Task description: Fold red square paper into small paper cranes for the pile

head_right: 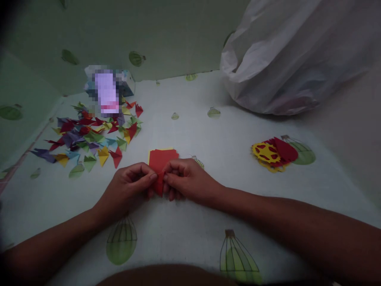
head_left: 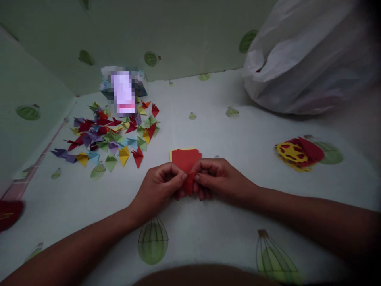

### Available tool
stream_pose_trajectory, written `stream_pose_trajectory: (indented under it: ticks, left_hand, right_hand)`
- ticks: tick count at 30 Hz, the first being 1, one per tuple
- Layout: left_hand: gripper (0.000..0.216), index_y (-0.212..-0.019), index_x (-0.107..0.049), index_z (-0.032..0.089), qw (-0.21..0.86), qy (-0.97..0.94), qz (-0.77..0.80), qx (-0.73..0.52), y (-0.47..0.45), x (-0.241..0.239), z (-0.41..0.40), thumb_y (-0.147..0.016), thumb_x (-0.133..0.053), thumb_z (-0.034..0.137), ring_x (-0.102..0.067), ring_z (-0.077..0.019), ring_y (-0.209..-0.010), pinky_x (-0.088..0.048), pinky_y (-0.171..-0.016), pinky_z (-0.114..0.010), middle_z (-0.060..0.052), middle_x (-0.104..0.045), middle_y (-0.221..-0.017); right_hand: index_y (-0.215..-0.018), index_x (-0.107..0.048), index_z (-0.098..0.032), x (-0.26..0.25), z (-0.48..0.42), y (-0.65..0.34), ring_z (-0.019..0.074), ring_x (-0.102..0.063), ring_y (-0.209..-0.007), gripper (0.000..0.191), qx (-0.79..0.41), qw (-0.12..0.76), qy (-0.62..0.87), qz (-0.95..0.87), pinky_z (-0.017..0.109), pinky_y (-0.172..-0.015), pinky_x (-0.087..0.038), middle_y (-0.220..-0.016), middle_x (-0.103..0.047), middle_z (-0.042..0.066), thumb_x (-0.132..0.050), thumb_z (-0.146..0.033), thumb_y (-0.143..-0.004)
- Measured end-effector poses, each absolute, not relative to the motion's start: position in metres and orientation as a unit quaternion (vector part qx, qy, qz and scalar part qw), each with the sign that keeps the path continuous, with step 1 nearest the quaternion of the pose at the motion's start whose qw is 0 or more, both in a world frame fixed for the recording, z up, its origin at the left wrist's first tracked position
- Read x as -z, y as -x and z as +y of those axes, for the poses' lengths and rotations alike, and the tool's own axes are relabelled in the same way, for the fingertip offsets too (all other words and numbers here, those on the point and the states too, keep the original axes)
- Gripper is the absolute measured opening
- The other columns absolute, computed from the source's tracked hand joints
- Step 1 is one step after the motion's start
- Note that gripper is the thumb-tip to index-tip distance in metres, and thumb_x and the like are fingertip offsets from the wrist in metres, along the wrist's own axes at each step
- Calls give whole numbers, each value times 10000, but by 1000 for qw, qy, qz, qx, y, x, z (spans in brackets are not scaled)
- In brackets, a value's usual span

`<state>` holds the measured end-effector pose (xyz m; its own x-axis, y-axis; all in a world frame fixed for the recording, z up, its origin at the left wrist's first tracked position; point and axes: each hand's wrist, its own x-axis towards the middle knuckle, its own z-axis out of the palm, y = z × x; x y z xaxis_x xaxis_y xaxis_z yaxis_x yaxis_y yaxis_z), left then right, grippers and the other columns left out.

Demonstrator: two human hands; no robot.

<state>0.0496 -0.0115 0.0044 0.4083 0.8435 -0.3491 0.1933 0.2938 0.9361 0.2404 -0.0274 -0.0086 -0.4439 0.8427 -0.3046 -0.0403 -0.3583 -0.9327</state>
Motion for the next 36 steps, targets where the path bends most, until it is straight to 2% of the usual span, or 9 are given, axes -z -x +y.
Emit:
stream_pose_trajectory:
  ticks: [6, 10, 14, 22, 26, 29, 36]
  left_hand:
    - [252, -690, -559, 162, 613, -561, 504, -235, -48, -3, -10, -814, -669, 352, -458, -71, -466, -353, -465, -192, 41, -553, -519]
    - [197, -674, -550, 163, 613, -581, 494, -206, -49, -5, -11, -798, -651, 277, -442, -63, -471, -331, -462, -188, 47, -541, -544]
    - [190, -686, -561, 161, 623, -584, 483, -193, -49, -6, -10, -810, -639, 282, -432, -60, -470, -326, -459, -183, 49, -537, -552]
    - [259, -764, -626, 147, 668, -554, 458, -192, -44, -2, -8, -836, -674, 390, -496, -80, -513, -368, -480, -195, 4, -616, -622]
    - [324, -834, -650, 145, 685, -531, 453, -209, -42, -2, -5, -910, -580, 452, -546, -98, -529, -418, -498, -201, -9, -629, -607]
    - [340, -855, -647, 147, 690, -520, 452, -223, -41, 0, -4, -937, -536, 458, -549, -103, -511, -430, -488, -202, -7, -624, -574]
    - [284, -832, -638, 159, 692, -514, 447, -240, -41, 1, -5, -897, -609, 434, -549, -106, -502, -413, -469, -201, 4, -622, -561]
  right_hand:
    - [-837, -587, -160, 7, -27, -242, 106, -590, -521, 208, -697, 330, 416, -481, 225, -474, -451, -664, -646, 11, -626, -362, -868]
    - [-768, -600, -163, 9, -29, -242, 81, -504, -471, 288, -653, 310, 435, -537, 199, -450, -385, -542, -569, -29, -685, -427, -847]
    - [-725, -596, -165, 10, -30, -241, 72, -495, -460, 334, -648, 306, 434, -546, 198, -442, -382, -559, -566, -27, -644, -460, -875]
    - [-731, -606, -164, 10, -27, -241, 71, -531, -461, 282, -671, 317, 437, -508, 189, -428, -403, -593, -607, -19, -672, -409, -855]
    - [-720, -582, -168, 12, -27, -241, 64, -526, -450, 261, -683, 331, 437, -483, 179, -418, -398, -590, -604, -25, -662, -376, -856]
    - [-730, -576, -172, 13, -27, -241, 65, -526, -452, 263, -692, 338, 440, -462, 180, -418, -397, -596, -607, -26, -667, -388, -851]
    - [-746, -574, -172, 15, -27, -243, 72, -544, -468, 272, -690, 360, 433, -454, 179, -411, -401, -609, -615, -23, -682, -400, -848]
